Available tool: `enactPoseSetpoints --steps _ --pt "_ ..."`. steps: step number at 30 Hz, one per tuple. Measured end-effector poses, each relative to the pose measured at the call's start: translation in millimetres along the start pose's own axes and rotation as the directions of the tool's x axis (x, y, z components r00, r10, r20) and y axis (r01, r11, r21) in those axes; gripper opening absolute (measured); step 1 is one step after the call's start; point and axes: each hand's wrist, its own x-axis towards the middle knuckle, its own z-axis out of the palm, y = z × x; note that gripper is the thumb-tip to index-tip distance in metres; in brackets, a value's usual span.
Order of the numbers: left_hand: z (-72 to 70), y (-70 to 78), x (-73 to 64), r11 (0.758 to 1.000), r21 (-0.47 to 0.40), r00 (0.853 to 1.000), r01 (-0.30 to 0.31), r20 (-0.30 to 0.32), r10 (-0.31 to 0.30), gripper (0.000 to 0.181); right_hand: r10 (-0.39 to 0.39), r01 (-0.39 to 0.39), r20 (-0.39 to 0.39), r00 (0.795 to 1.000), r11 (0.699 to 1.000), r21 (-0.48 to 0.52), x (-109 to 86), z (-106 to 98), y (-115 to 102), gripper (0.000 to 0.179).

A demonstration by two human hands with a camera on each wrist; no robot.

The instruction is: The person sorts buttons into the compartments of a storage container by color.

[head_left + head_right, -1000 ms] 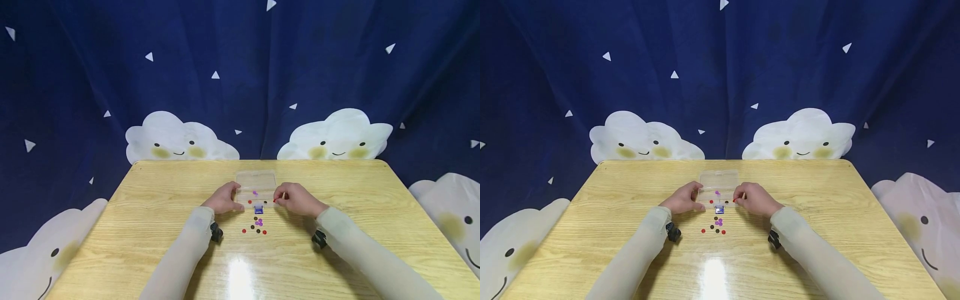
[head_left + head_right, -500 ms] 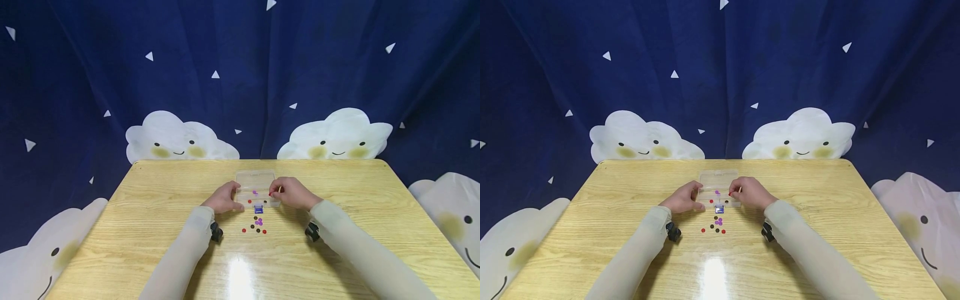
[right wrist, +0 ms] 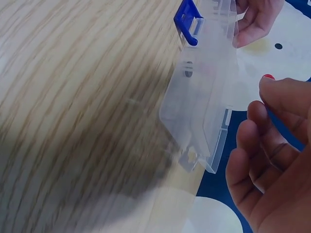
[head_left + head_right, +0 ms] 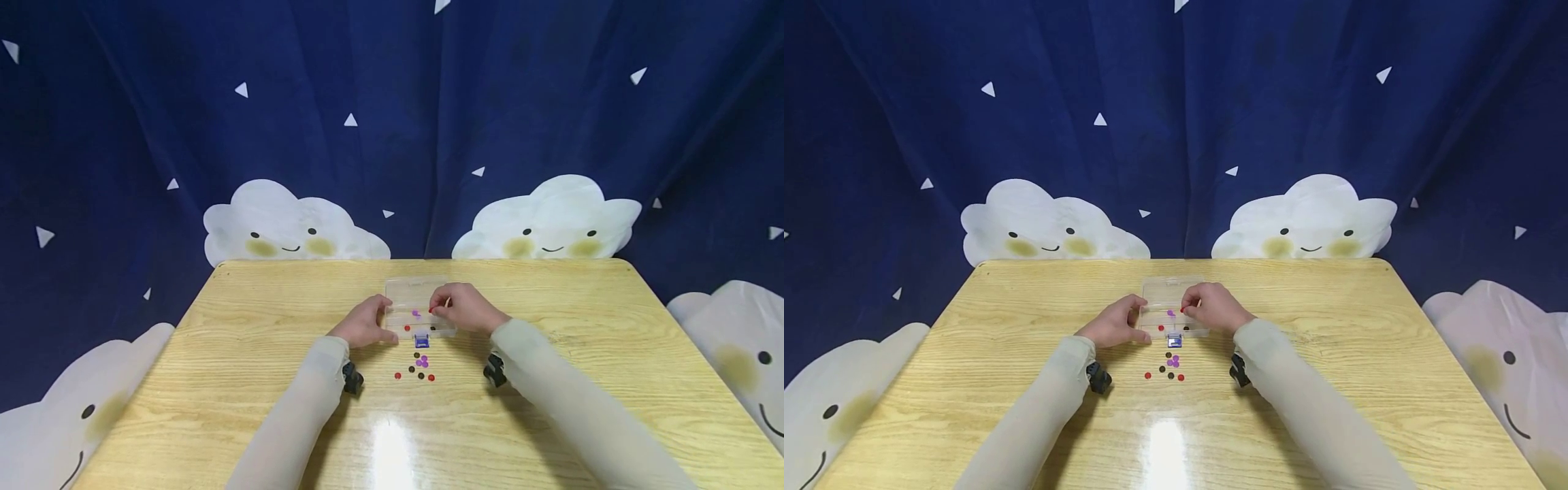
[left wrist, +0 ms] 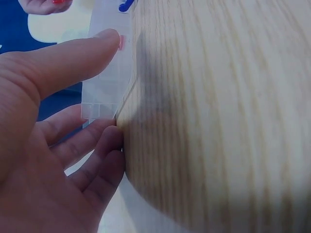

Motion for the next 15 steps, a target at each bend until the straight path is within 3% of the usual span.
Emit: enactPoseSetpoints --steps 15 --pt "0.7 -1.5 0.3 1.0 -0.017 1.0 -0.009 -0.004 0.009 0.078 0.024 -0.024 0.026 0.999 1.0 -0.006 8.8 6.8 -6.9 0.009"
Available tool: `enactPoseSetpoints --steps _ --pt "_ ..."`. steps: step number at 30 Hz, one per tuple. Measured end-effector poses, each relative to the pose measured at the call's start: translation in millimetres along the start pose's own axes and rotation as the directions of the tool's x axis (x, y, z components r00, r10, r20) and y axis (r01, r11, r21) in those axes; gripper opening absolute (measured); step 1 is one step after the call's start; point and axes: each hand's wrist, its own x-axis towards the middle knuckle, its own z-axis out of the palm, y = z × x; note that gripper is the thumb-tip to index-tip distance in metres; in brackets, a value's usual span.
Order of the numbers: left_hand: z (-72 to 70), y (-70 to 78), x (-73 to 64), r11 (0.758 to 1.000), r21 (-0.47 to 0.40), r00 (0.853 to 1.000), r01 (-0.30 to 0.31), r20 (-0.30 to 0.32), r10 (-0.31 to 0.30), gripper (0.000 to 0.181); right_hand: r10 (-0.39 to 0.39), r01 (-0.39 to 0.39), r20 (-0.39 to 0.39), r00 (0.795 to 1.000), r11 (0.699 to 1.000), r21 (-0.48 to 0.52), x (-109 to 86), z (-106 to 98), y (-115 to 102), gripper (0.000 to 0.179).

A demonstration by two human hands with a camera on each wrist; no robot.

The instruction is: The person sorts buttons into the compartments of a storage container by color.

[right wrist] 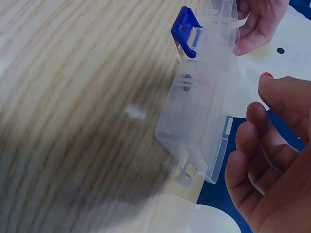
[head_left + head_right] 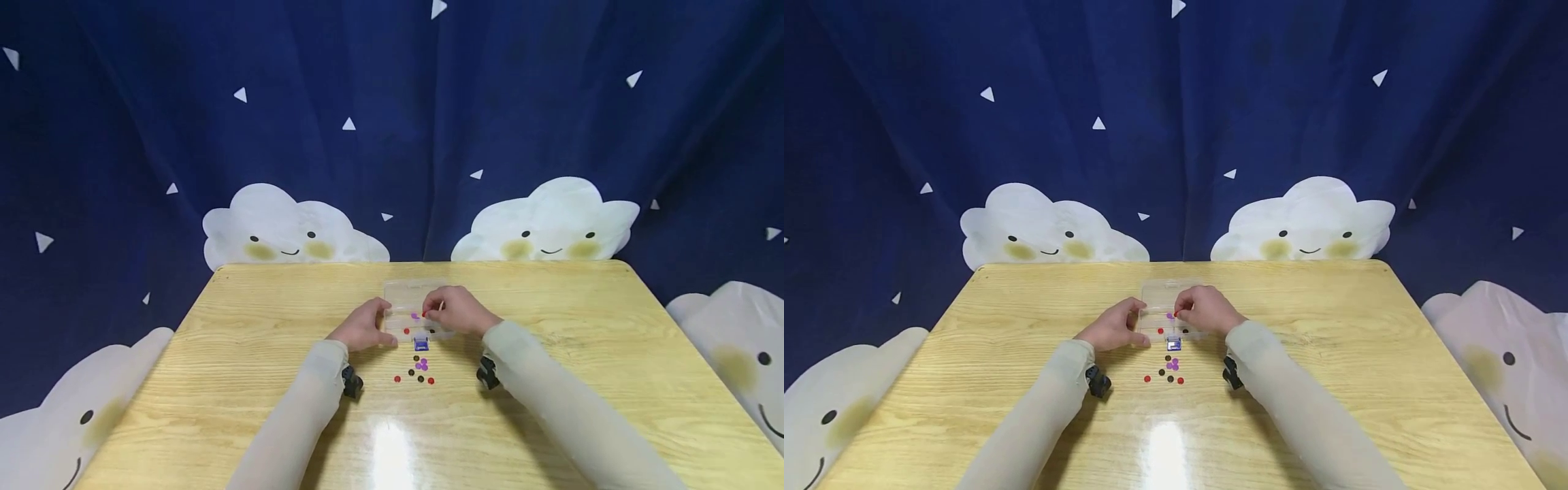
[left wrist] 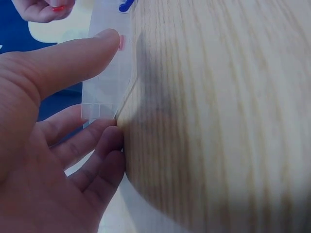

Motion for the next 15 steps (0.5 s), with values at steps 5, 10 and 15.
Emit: enactPoseSetpoints --steps 5,10,15 --pt "2.1 -0.2 0.7 1.0 0.004 1.0 0.002 -0.003 -0.002 0.077 -0.005 0.005 0.006 1.0 1.0 -0.003 0.0 6 -1 0.009" --pt "0.0 1.4 -0.5 1.0 0.003 1.0 0.014 0.003 -0.014 0.077 0.0 0.0 0.016 1.0 1.0 -0.014 3.3 9 -8 0.009" --pt "-1.4 1.5 -0.9 1.0 0.001 1.0 0.017 0.002 -0.017 0.077 -0.004 0.004 0.02 1.0 1.0 -0.011 7.5 12 -14 0.008"
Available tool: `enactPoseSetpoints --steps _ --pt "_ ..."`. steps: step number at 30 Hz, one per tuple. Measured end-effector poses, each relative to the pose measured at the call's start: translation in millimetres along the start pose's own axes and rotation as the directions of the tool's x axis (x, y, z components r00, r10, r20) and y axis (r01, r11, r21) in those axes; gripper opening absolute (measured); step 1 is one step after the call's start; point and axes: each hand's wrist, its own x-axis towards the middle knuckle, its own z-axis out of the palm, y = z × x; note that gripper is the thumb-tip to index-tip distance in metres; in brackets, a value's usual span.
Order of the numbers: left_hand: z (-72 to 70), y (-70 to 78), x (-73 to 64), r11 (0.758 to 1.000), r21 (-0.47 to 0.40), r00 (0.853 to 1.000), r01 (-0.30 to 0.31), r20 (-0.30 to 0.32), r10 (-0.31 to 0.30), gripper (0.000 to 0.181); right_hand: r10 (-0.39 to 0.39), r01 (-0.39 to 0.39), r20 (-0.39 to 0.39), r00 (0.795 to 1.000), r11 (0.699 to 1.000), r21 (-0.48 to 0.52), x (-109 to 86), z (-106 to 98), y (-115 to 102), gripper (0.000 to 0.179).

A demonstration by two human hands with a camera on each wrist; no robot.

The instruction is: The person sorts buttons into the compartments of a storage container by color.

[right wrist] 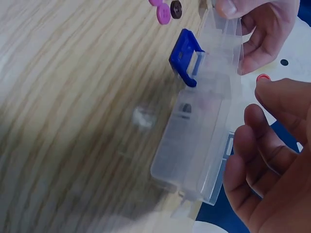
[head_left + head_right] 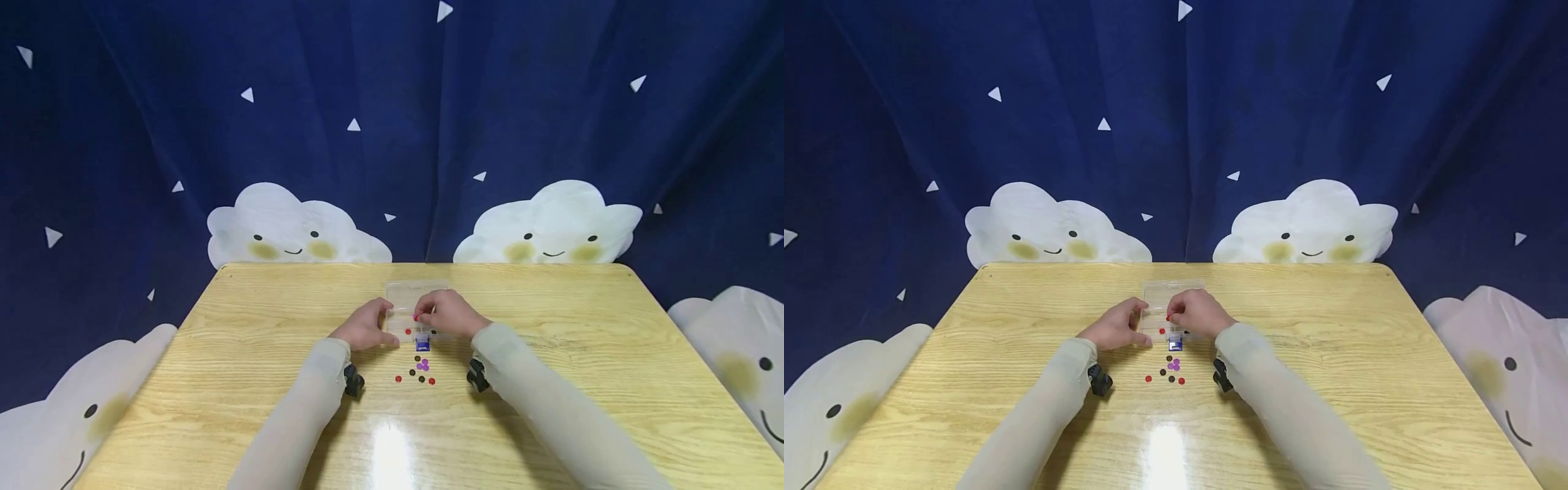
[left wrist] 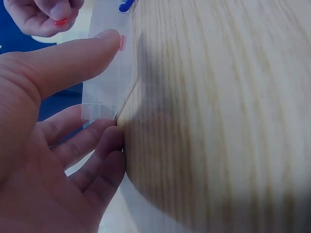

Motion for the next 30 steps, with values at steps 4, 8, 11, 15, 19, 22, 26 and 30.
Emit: enactPoseSetpoints --steps 4,8,11,15,19,22,26,30 --pt "0.6 -2.3 1.3 1.0 -0.003 1.0 -0.007 -0.014 0.007 0.076 0.004 -0.004 0.005 1.0 1.0 0.019 4.4 6 -2 0.008" --pt "4.7 -5.6 0.3 1.0 0.005 1.0 -0.014 0.0 0.014 0.076 0.045 -0.046 0.038 0.998 0.999 0.023 4.5 12 -1 0.009" --pt "6.1 -6.5 -0.5 1.0 0.01 1.0 -0.024 0.002 0.024 0.077 0.059 -0.06 0.044 0.997 0.998 0.019 4.8 15 -1 0.01" --pt "2.3 -4.8 0.0 0.999 0.023 0.999 -0.038 -0.011 0.038 0.077 0.053 -0.053 0.021 0.998 0.998 0.029 7.9 16 -3 0.011" --pt "0.0 -2.0 0.2 0.999 0.026 0.999 -0.041 -0.006 0.041 0.077 0.045 -0.045 0.006 0.999 0.999 0.026 8.3 15 -5 0.011" --pt "-0.2 -2.2 -0.4 0.999 0.024 0.999 -0.04 -0.007 0.041 0.077 0.031 -0.032 0.006 0.999 0.999 0.028 8.0 15 -7 0.011" --pt "0.9 -3.9 -0.8 0.999 0.02 0.999 -0.039 -0.013 0.039 0.077 0.02 -0.02 0.007 1.0 1.0 0.023 7.4 17 -8 0.011" --pt "1.8 -4.2 -0.3 0.999 0.017 0.999 -0.044 -0.014 0.044 0.076 0.027 -0.027 0.008 1.0 1.0 0.006 7.3 17 -9 0.011"
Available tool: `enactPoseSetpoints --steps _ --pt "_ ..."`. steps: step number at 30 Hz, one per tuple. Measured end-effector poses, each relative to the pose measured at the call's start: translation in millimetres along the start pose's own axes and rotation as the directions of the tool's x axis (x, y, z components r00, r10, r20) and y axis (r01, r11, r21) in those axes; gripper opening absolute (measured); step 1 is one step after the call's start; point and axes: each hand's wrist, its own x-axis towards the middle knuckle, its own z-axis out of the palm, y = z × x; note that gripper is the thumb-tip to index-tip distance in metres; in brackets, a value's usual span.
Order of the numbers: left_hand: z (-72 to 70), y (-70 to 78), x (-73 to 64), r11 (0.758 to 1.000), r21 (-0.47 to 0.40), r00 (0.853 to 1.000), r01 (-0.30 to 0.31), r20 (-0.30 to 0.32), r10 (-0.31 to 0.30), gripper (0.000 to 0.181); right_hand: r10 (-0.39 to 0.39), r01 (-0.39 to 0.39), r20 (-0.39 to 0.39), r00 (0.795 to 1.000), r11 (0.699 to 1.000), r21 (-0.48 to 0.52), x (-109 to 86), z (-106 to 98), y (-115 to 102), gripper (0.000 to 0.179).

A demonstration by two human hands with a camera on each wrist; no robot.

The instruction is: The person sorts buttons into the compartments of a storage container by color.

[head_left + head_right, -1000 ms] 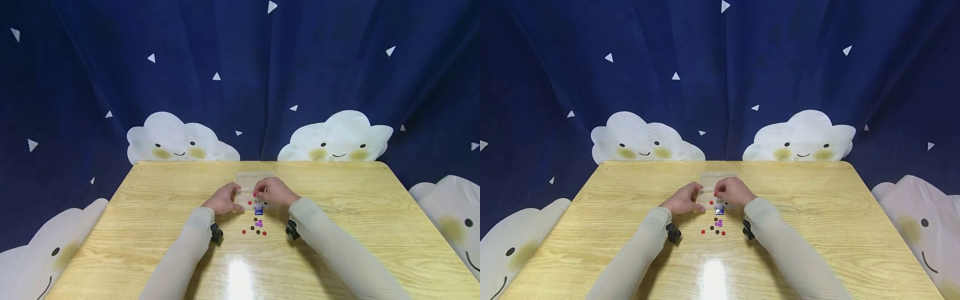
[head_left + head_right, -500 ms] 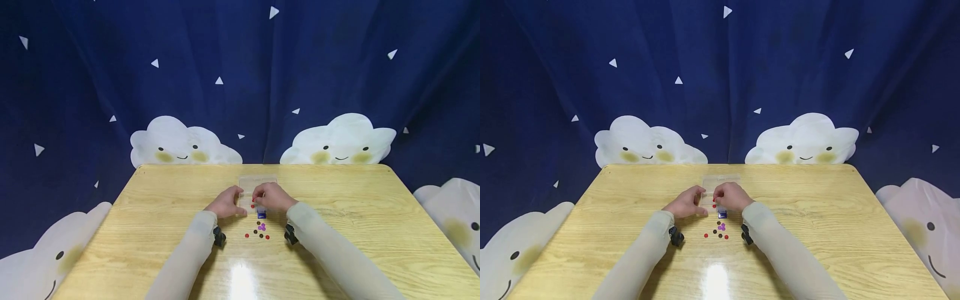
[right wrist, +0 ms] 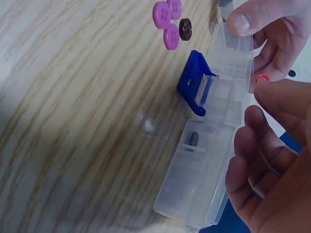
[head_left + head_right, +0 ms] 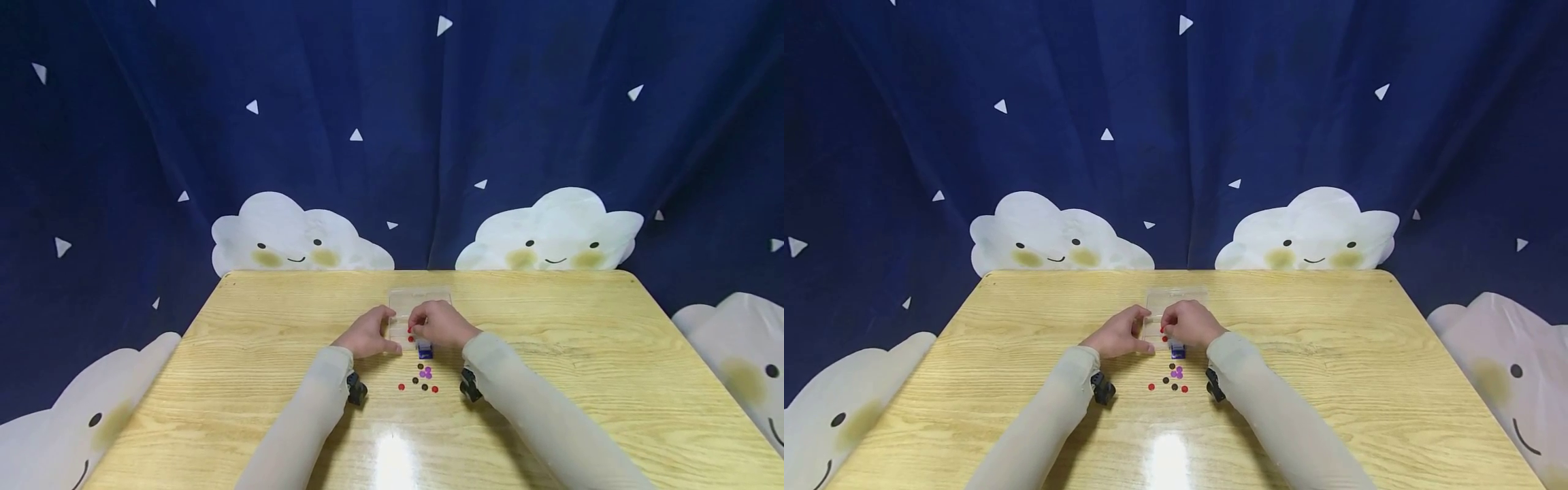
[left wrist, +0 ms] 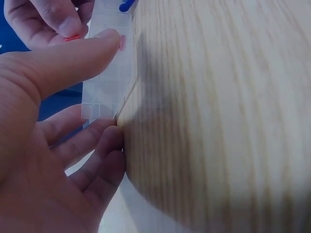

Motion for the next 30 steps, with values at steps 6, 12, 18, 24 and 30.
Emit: enactPoseSetpoints --steps 6,12,18,24,30 --pt "-1.0 -0.1 -0.5 1.0 0.002 1.0 0.002 0.006 -0.002 0.076 -0.011 0.011 -0.006 1.0 0.999 -0.03 1.6 2.9 0.6 0.011" --pt "-0.1 0.6 -0.7 1.0 0.0 1.0 0.006 0.01 -0.006 0.076 0.006 -0.006 -0.006 1.0 0.999 -0.042 0.8 2.9 -1.6 0.009" --pt "0.5 1.0 -0.9 1.0 0.001 1.0 0.006 0.006 -0.006 0.075 0.011 -0.012 -0.01 1.0 0.999 -0.045 -0.4 3.1 -1.9 0.007" --pt "0.0 1.4 -0.9 1.0 0.003 1.0 0.003 0.003 -0.003 0.075 0.01 -0.01 -0.013 1.0 0.999 -0.043 -0.9 3.1 -1.4 0.007" --pt "0.2 1.1 -0.6 1.0 0.004 1.0 0.002 0.008 -0.002 0.075 -0.005 0.005 -0.006 1.0 1.0 -0.02 -2.5 1.7 1.3 0.007"
